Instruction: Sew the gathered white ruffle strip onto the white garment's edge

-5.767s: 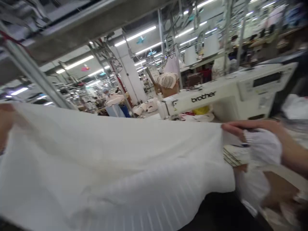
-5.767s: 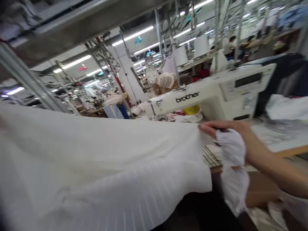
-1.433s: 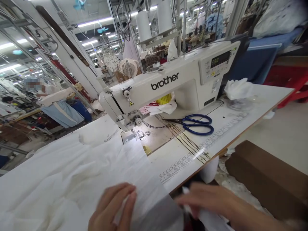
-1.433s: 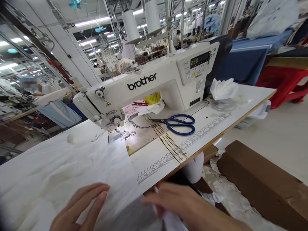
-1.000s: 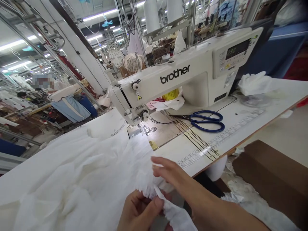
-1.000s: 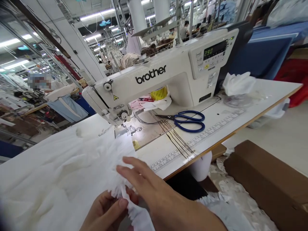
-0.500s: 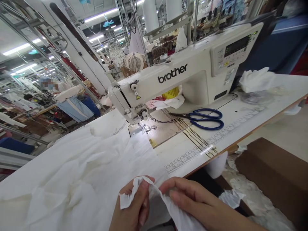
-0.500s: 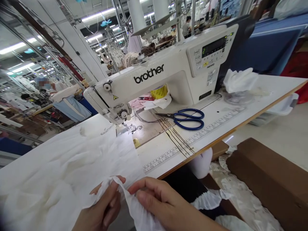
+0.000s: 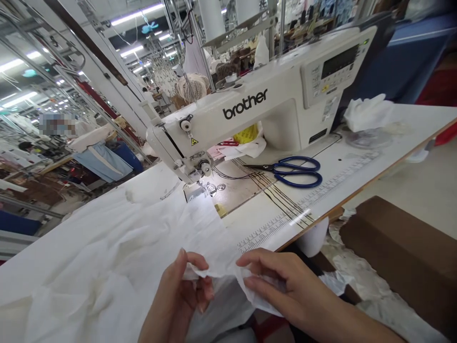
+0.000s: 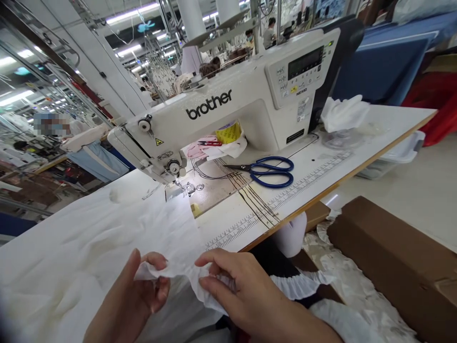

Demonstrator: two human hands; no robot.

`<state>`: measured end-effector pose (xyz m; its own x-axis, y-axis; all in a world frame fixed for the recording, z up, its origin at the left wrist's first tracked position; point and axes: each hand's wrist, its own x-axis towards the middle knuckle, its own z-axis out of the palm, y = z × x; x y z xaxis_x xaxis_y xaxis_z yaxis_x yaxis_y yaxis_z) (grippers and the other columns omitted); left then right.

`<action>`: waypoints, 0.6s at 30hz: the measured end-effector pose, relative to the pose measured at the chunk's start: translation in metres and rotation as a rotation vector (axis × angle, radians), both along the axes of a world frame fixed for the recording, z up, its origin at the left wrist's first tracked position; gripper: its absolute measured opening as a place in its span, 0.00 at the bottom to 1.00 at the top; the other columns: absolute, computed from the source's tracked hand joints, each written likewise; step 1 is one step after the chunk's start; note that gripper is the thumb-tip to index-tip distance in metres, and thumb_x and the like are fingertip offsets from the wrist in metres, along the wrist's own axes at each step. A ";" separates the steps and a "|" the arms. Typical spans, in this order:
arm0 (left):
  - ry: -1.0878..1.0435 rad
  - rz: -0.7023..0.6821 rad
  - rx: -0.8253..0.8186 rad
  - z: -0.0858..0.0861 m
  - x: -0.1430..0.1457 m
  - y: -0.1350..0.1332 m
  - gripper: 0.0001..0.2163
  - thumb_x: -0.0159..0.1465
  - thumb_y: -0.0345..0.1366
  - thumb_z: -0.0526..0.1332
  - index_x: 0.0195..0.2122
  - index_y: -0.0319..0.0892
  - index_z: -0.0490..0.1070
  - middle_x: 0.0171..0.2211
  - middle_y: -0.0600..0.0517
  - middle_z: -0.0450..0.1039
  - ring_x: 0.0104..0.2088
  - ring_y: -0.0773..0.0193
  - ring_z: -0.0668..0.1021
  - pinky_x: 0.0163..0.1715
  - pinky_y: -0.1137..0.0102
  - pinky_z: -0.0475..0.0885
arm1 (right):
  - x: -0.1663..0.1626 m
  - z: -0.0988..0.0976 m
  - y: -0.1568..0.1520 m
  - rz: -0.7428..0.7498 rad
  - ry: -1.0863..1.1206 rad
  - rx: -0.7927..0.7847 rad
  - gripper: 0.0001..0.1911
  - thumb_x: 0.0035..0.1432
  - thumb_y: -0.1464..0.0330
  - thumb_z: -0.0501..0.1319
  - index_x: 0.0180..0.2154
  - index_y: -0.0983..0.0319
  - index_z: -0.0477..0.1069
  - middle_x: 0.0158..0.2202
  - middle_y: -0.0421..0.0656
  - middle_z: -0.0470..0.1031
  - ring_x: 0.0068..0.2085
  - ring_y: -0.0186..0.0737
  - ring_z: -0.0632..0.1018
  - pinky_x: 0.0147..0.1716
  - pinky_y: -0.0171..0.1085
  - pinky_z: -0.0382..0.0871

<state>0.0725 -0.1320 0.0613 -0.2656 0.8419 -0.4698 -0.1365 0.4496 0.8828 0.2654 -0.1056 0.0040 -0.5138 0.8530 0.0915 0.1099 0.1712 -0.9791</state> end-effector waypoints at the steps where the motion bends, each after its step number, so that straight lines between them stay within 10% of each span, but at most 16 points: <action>1: 0.092 -0.081 -0.008 0.000 -0.005 0.004 0.23 0.49 0.57 0.67 0.22 0.39 0.70 0.16 0.55 0.67 0.16 0.73 0.65 0.17 0.77 0.59 | 0.000 -0.001 0.002 -0.022 -0.039 0.089 0.10 0.63 0.67 0.58 0.44 0.61 0.73 0.28 0.37 0.72 0.29 0.34 0.73 0.30 0.32 0.64; 6: 0.479 -0.367 0.045 0.003 -0.028 0.039 0.12 0.48 0.42 0.71 0.23 0.40 0.75 0.18 0.56 0.67 0.19 0.73 0.66 0.21 0.76 0.62 | 0.000 -0.006 0.014 -0.053 -0.118 0.349 0.13 0.65 0.72 0.54 0.50 0.62 0.69 0.43 0.43 0.78 0.42 0.40 0.78 0.41 0.36 0.69; 18: 0.439 -0.361 -0.018 0.001 -0.045 0.102 0.17 0.48 0.45 0.72 0.35 0.41 0.76 0.19 0.58 0.67 0.22 0.71 0.66 0.24 0.76 0.59 | -0.007 0.000 0.041 -0.011 -0.373 0.417 0.21 0.61 0.78 0.49 0.50 0.56 0.69 0.38 0.42 0.76 0.33 0.43 0.80 0.33 0.41 0.77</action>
